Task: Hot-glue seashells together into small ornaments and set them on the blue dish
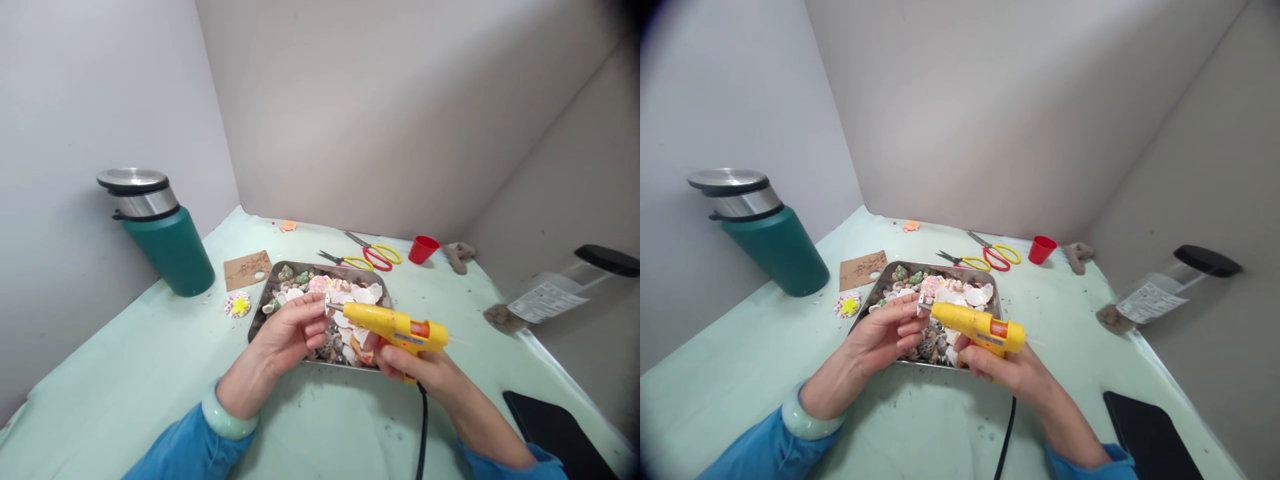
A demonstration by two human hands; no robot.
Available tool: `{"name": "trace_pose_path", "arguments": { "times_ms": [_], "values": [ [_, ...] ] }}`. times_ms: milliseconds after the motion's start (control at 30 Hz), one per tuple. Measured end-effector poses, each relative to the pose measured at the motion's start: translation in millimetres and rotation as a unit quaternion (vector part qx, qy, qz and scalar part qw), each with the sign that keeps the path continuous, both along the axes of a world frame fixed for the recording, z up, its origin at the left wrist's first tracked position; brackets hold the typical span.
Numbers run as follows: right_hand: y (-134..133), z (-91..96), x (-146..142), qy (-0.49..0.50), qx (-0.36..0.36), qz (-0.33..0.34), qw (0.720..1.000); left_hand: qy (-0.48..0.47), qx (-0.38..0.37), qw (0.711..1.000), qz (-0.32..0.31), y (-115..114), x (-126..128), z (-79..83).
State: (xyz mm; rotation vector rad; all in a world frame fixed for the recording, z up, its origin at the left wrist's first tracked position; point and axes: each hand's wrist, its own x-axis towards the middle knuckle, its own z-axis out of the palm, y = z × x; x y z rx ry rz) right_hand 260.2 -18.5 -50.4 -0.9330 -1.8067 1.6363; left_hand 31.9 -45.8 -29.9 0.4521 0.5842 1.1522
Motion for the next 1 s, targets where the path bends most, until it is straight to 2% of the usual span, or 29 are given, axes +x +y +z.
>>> {"name": "trace_pose_path", "arguments": {
  "times_ms": [300, 667, 1000],
  "values": [
    [-0.1, -3.3, -1.0, 0.022, -0.003, -0.013, 1.000, 0.007, 0.017, 0.999, -0.033, 1.4, -1.5, -4.2],
    [1.0, -2.7, 1.3, 0.005, 0.004, 0.021, 1.000, -0.007, -0.017, 1.000, 0.017, 0.1, 1.1, 1.4],
    [-1.1, 1.2, -3.8, 0.028, 0.001, -0.020, 0.999, 0.015, 0.001, 1.000, -0.012, 0.5, 0.1, -1.0]
  ]
}}
